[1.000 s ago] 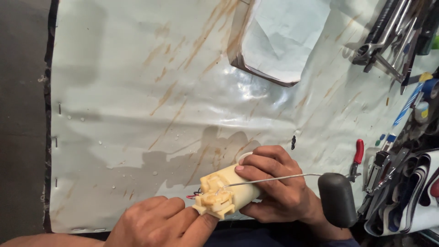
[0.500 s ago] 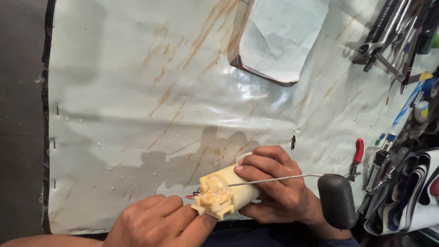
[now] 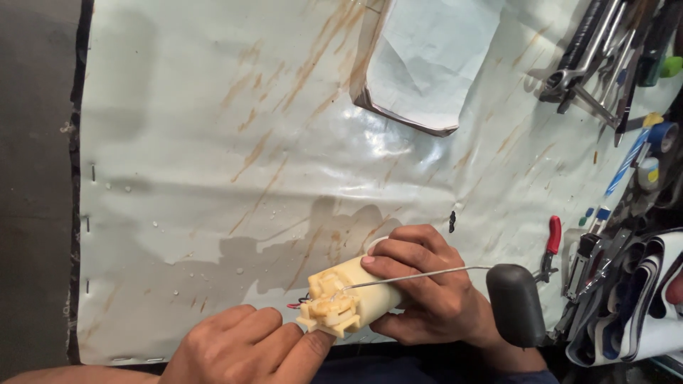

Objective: Inspect and repair a motorcycle fuel pump assembly on a workbench.

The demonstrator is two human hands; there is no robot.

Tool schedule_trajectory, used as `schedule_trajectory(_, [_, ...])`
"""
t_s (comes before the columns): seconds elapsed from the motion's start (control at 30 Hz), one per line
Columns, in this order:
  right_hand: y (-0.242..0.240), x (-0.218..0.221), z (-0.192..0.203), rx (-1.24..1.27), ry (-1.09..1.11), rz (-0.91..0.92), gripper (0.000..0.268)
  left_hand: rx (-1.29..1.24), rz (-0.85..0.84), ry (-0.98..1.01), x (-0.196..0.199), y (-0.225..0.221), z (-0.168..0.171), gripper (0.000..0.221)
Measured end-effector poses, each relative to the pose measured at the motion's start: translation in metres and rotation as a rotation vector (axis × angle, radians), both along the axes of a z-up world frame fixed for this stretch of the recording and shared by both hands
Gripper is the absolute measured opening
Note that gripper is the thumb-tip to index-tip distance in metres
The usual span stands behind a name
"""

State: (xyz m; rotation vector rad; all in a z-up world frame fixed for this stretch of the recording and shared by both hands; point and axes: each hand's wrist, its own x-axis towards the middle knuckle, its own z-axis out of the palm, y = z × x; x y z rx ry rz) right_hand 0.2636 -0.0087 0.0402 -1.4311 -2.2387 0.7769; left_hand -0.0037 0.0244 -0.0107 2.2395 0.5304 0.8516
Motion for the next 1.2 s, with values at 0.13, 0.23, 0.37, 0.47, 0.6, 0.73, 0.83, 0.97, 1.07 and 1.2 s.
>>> schedule_trajectory(0.13, [0.0, -0.001, 0.001, -0.011, -0.003, 0.014, 0.064, 0.026, 0.009, 0.012, -0.001, 0.001, 0.002, 0.006])
schedule_trajectory(0.23, [-0.002, -0.001, 0.0, -0.006, -0.012, 0.013, 0.063, 0.032, -0.007, 0.024, -0.003, -0.001, 0.001, 0.007])
schedule_trajectory(0.37, [-0.001, -0.002, 0.0, 0.002, -0.004, 0.009, 0.064, 0.089, 0.003, 0.005, -0.004, -0.004, -0.001, 0.007])
schedule_trajectory(0.47, [-0.002, -0.002, -0.001, 0.006, -0.006, 0.007, 0.063, 0.111, 0.0, 0.011, -0.005, -0.005, -0.001, 0.01])
schedule_trajectory(0.6, [-0.002, -0.002, 0.0, 0.0, -0.013, 0.009, 0.063, 0.145, 0.027, 0.017, -0.006, -0.009, -0.003, 0.014])
schedule_trajectory(0.73, [-0.001, -0.004, 0.0, -0.002, -0.013, 0.009, 0.063, 0.204, 0.037, 0.057, -0.005, -0.017, -0.006, 0.017])
schedule_trajectory(0.83, [-0.001, -0.005, -0.001, 0.014, -0.017, -0.001, 0.063, 0.223, 0.048, 0.057, -0.003, -0.023, -0.008, 0.018])
schedule_trajectory(0.97, [-0.001, -0.005, -0.001, 0.01, -0.011, -0.003, 0.063, 0.305, 0.108, 0.04, -0.001, -0.027, -0.013, 0.019])
schedule_trajectory(1.07, [-0.002, -0.004, -0.002, 0.007, -0.011, -0.004, 0.063, 0.367, 0.13, 0.033, -0.001, -0.027, -0.015, 0.018])
schedule_trajectory(1.2, [-0.002, -0.004, -0.001, 0.002, -0.014, -0.008, 0.064, 0.366, 0.148, 0.021, -0.001, -0.027, -0.015, 0.017])
